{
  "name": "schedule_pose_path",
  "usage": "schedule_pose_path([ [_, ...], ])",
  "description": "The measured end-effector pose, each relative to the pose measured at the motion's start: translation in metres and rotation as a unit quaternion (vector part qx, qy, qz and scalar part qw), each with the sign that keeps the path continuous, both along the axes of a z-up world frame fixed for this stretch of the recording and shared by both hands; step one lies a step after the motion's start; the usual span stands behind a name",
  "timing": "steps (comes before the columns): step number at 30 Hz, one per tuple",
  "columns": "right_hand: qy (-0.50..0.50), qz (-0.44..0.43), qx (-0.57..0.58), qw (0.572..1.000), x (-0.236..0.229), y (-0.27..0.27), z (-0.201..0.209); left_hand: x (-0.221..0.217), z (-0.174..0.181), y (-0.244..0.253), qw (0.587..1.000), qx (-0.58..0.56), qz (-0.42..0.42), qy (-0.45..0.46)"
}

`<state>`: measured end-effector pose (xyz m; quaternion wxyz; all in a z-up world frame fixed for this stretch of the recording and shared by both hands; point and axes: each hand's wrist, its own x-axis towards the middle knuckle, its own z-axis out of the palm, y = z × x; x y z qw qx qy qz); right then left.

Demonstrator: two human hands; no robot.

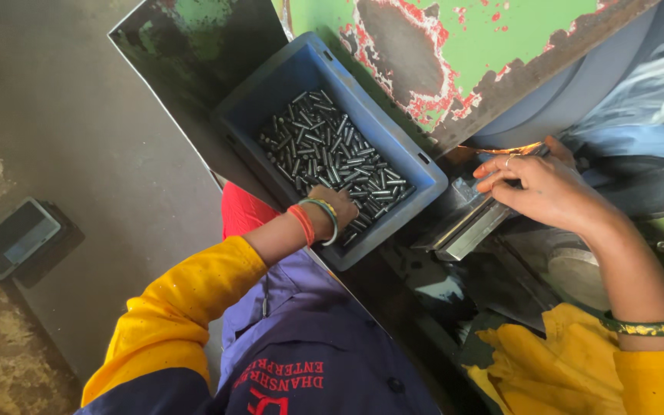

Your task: The person repeatedly picks up small metal parts from a blue bin and places them into a machine slot. The person handles the parts one at a time, transferring them from the bin to the machine throughout the clip.

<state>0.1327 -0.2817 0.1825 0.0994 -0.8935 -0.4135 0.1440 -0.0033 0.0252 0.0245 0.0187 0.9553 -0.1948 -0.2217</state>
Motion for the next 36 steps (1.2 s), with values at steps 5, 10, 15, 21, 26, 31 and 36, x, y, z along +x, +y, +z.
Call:
schedule_pose_path([
  [5,-0.006,-0.014,-0.011,1.0,-0.004,0.003,0.005,-0.001,-0.005,-0.006,0.999,-0.02,-0.023,-0.014],
  [10,0.016,-0.052,-0.014,0.998,-0.006,0.006,0.006,0.012,0.026,0.008,0.986,-0.159,0.049,-0.017],
  [15,0.022,-0.062,-0.023,0.998,-0.005,0.007,0.006,0.027,0.054,-0.025,0.686,-0.675,0.242,0.124],
  [21,0.026,-0.078,-0.028,0.996,-0.007,0.009,0.011,0.029,0.072,-0.093,0.647,-0.743,0.158,0.067],
  [26,-0.005,-0.064,-0.037,0.997,-0.005,0.007,0.01,0.038,0.069,-0.109,0.742,-0.645,0.181,-0.004],
  [31,0.054,-0.047,-0.03,0.997,-0.009,0.011,0.025,0.051,0.065,-0.114,0.676,-0.731,0.075,-0.052],
  [36,0.075,-0.056,-0.09,0.992,-0.017,0.017,0.028,0.02,0.076,-0.073,0.77,-0.512,0.113,-0.364],
])
